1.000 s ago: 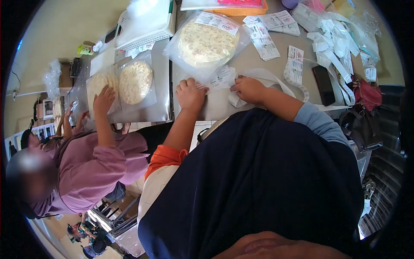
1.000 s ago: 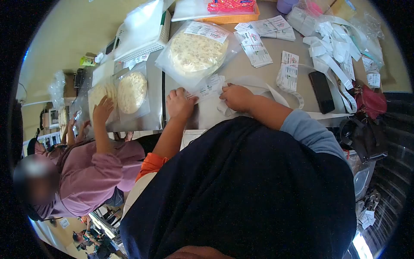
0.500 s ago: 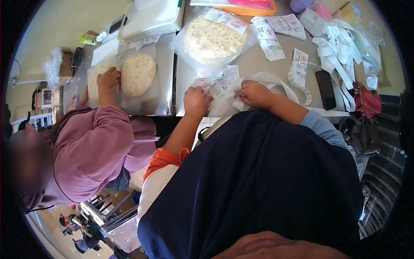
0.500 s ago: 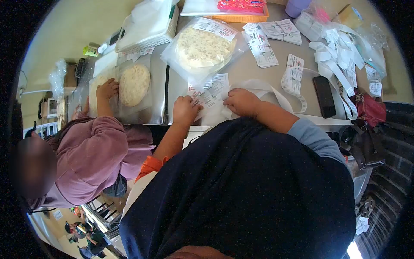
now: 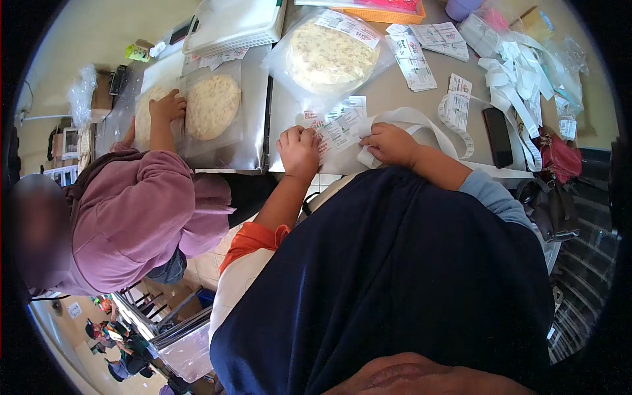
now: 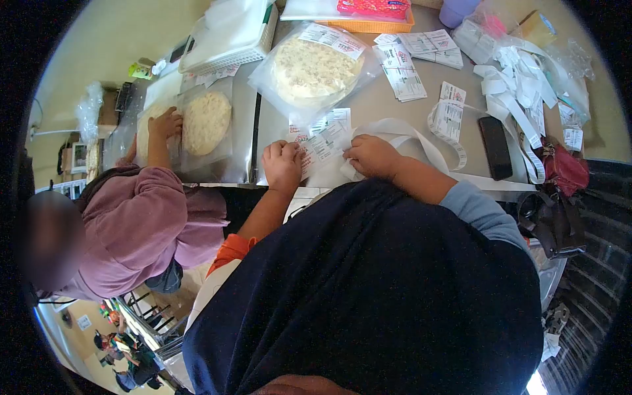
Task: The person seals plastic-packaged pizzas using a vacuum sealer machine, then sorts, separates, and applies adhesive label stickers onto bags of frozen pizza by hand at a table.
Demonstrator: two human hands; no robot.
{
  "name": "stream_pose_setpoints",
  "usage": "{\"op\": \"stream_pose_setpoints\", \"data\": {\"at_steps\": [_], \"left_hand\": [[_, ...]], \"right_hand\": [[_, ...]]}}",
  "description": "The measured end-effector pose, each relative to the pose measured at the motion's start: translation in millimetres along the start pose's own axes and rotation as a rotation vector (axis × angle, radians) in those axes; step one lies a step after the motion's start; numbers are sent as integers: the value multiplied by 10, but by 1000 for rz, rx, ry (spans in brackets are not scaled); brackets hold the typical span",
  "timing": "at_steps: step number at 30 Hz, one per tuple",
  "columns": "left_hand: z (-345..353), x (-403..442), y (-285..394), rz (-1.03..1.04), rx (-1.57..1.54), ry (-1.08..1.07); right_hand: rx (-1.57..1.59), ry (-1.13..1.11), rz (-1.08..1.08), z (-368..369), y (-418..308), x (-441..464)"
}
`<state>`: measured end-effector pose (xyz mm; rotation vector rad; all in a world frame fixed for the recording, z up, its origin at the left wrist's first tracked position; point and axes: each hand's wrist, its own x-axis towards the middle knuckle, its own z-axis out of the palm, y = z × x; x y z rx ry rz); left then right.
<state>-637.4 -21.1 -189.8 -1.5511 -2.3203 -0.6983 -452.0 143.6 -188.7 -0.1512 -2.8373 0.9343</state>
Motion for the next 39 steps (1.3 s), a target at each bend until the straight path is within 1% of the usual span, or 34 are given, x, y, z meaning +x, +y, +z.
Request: {"op": "stream_pose_setpoints", "data": {"at_steps": [1,4,7,10,13,16,18,19,20,21,23,24,27,28,29,30,33,34,37,38,39], "left_hand": [[-14,4,8,16,-1,17],[133,-56,-83,5,-156,-78],[35,-35,-39,-175,-251,-184],[-116,81,-57,-334,-375,-395],[-203,118,-134,-337,-510,-439],[-160,-15,-313,-312,-602,-207],[-176,-69,-417,-472,-886,-169],[-206,-81,-454,-551,-1028,-147],[-250,-110,-490,-548,-1026,-240],[-286,-139,-487,-492,-960,-265],[-340,-192,-466,-381,-828,-307],[-346,-213,-439,-384,-785,-184],[-367,-272,-635,-817,-996,86],[-423,-277,-666,-919,-1196,255],[-463,-264,-699,-990,-1066,405],[-506,-341,-797,-1045,-989,361],[-652,-701,-902,-1201,-834,204],[-686,-799,-887,-1252,-865,198],[-682,-1069,-876,-1435,-935,302],[-650,-1127,-879,-1445,-924,297],[-622,-1149,-854,-1424,-974,307]], "right_hand": [[-6,17,-18,-3,-9,3],[-38,78,-48,-67,-70,14],[-62,136,-31,-143,-148,21],[-38,143,-18,-127,-168,26],[-80,114,-14,1,-109,29],[-161,40,3,56,-67,29],[-158,-3,29,36,-69,42],[-147,0,77,19,-76,49],[-136,3,127,2,-88,53],[-125,7,176,-36,-113,71],[-173,183,166,-154,-172,85],[-195,271,156,-185,-192,107],[-157,265,-117,-131,-179,221],[-155,141,-83,-77,-148,225],[-157,16,-47,-3,-95,204],[-162,-108,-11,25,-61,197],[-115,-166,99,-41,-92,220],[-112,-170,113,-67,-104,237],[-106,-186,156,-94,-138,254],[-111,-188,166,-94,-136,261],[-115,-190,175,-93,-131,273]]}}
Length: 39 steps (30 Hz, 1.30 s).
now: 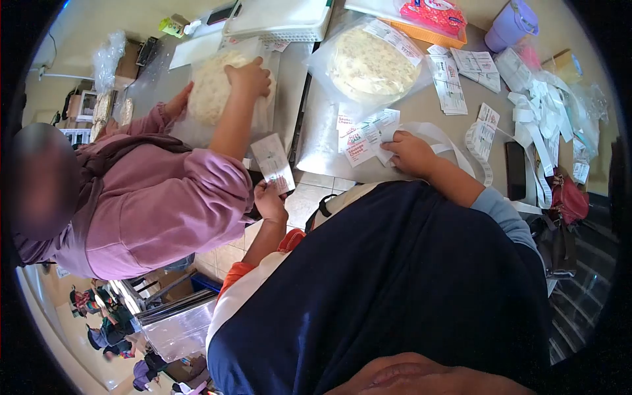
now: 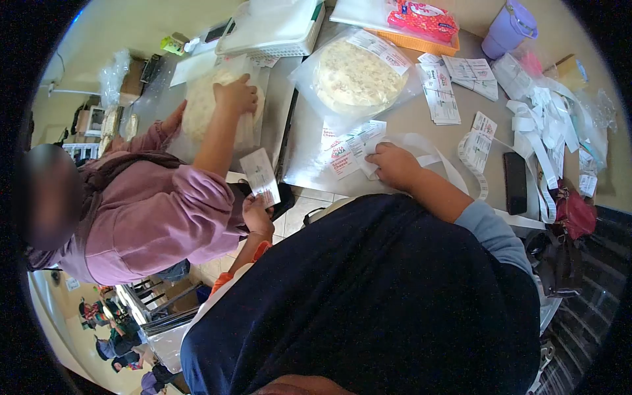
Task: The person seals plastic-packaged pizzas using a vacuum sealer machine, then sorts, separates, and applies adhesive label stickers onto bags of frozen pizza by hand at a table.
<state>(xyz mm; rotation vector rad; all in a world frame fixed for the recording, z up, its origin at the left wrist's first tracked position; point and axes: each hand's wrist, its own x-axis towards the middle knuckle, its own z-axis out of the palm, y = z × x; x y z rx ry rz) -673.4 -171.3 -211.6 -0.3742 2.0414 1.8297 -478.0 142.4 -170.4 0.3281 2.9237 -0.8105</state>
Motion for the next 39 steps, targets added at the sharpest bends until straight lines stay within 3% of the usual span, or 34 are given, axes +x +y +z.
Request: {"op": "stream_pose_setpoints", "data": {"at_steps": [6,11,15,25,31,34,39], "left_hand": [[291,-206,5,41,28,-139],[290,-156,-88,133,80,-381],[332,-61,-204,28,107,-416],[474,-14,-292,122,261,-501],[423,-193,-172,153,200,-600],[398,-194,-124,221,214,-589],[322,-146,-57,166,97,-557]], "right_hand": [[10,-8,12,10,7,29],[64,57,-13,108,94,12],[80,51,-3,67,61,3],[94,27,32,31,26,-15],[88,28,14,73,72,-10],[91,10,32,51,71,-15],[86,21,5,70,89,-6]]}}
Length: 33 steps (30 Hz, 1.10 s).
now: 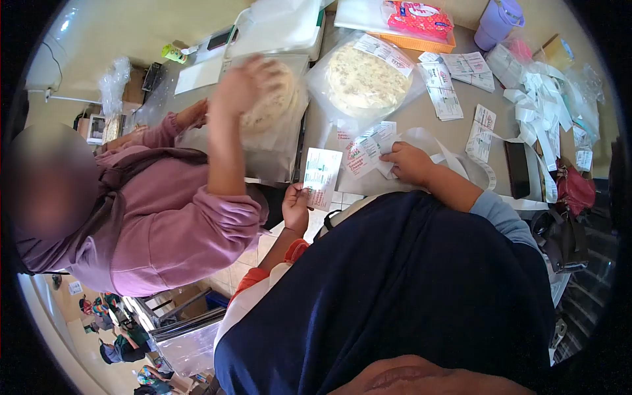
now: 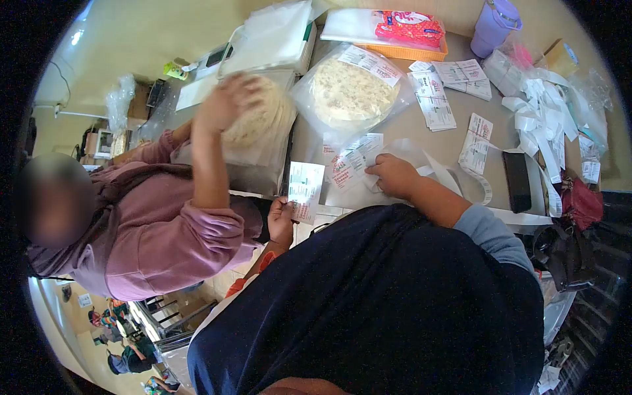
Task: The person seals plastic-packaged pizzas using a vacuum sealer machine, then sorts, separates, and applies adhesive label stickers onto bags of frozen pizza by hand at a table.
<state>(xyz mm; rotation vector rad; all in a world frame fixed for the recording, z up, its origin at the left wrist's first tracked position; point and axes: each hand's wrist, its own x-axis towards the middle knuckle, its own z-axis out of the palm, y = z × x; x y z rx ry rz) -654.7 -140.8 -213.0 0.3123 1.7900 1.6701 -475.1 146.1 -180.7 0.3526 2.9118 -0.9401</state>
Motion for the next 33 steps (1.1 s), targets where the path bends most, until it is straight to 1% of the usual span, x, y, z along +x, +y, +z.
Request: {"op": "stream_pose_setpoints", "data": {"at_steps": [3,5,7,9,11,12,15,19,22,25,26,29,30,33], "left_hand": [[-131,24,28,-76,-72,-53],[-382,106,221,-233,30,-233],[-663,216,360,-322,133,-263],[-809,238,565,-266,95,-80],[-1027,353,556,-155,-29,75],[-956,319,693,-131,-55,162],[-1055,381,613,-96,-106,247],[-1118,427,476,-57,-139,240],[-1136,437,422,27,-231,323],[-1204,455,372,123,-397,358],[-1275,499,299,147,-423,405],[-1239,536,308,118,-507,637],[-1269,555,263,32,-538,712],[-1325,622,90,156,-486,611]], "right_hand": [[2,-15,21,-20,-22,0],[5,-14,21,4,5,-1],[6,-18,20,20,15,1],[3,-22,20,1,6,9],[9,-21,31,-4,-9,6],[10,-18,39,-7,-9,6],[20,-21,34,-17,-9,5],[29,-21,22,-29,-14,0],[13,-20,20,-52,-26,-3],[39,5,4,-18,6,11],[59,17,8,-10,6,8],[68,56,-18,45,52,-15],[63,77,-33,64,44,-19],[77,51,11,54,23,-7]]}}
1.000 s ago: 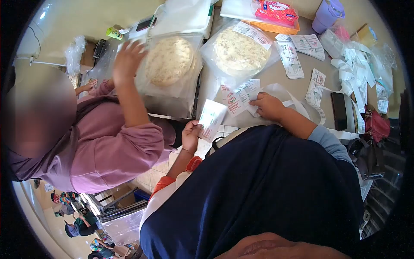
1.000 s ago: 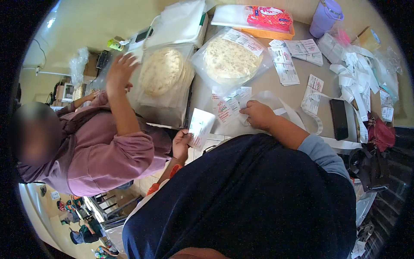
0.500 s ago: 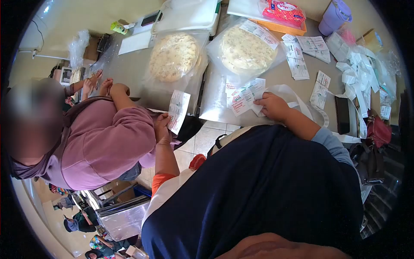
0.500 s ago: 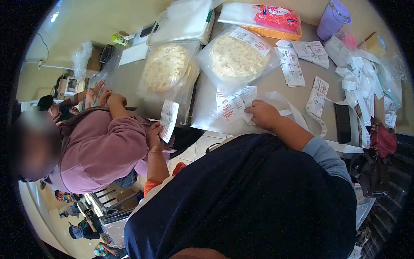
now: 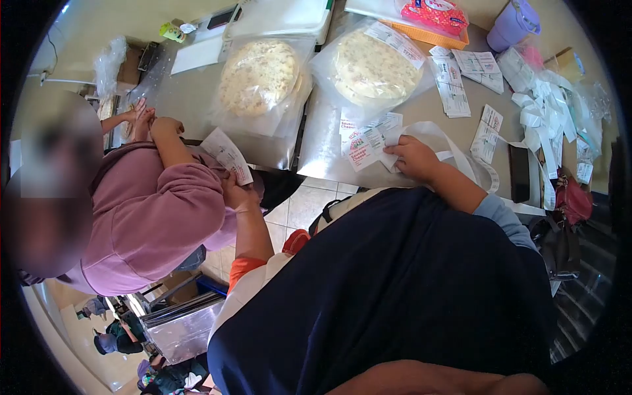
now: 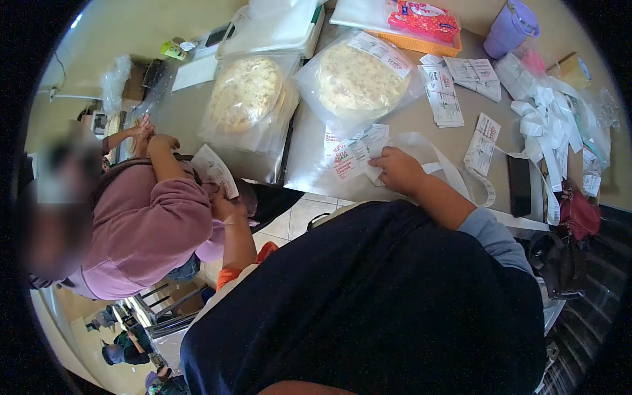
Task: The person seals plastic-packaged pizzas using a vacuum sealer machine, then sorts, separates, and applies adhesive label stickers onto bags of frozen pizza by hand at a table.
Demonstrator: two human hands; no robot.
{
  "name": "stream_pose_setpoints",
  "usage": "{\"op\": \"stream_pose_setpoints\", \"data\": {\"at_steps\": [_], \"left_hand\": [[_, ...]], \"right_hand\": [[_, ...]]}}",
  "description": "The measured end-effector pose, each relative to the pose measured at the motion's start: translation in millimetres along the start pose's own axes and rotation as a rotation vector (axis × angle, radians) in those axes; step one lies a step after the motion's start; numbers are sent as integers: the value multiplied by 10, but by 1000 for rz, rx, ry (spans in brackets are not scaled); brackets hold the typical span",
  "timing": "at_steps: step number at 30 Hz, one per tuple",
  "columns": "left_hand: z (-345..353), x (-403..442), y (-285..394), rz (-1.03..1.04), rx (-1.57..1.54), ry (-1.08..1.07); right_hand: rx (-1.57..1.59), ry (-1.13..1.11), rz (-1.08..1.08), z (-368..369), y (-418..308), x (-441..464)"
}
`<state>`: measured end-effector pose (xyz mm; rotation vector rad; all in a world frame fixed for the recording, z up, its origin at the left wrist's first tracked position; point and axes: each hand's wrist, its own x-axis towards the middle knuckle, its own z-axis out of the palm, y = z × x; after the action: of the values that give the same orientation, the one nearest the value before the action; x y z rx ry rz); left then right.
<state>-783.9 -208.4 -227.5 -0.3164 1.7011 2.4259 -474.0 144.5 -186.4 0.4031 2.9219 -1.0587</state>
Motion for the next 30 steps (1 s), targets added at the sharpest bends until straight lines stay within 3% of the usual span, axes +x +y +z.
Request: {"op": "stream_pose_setpoints", "data": {"at_steps": [3,9,15,18,24,30], "left_hand": [[279,-201,92,-55,-50,145],[285,-248,33,-179,15,8],[522,-314,38,-139,64,100],[715,-355,141,-90,186,131],[498,-225,-15,168,131,153],[482,-309,29,-84,144,232]], "right_hand": [[-2,-8,-13,10,29,24],[-29,8,-32,-25,-5,24],[-26,-41,8,-82,-50,40],[-76,-46,18,-70,-36,57],[-59,-56,-11,-92,-36,43],[-53,-93,35,-104,-42,69]]}}
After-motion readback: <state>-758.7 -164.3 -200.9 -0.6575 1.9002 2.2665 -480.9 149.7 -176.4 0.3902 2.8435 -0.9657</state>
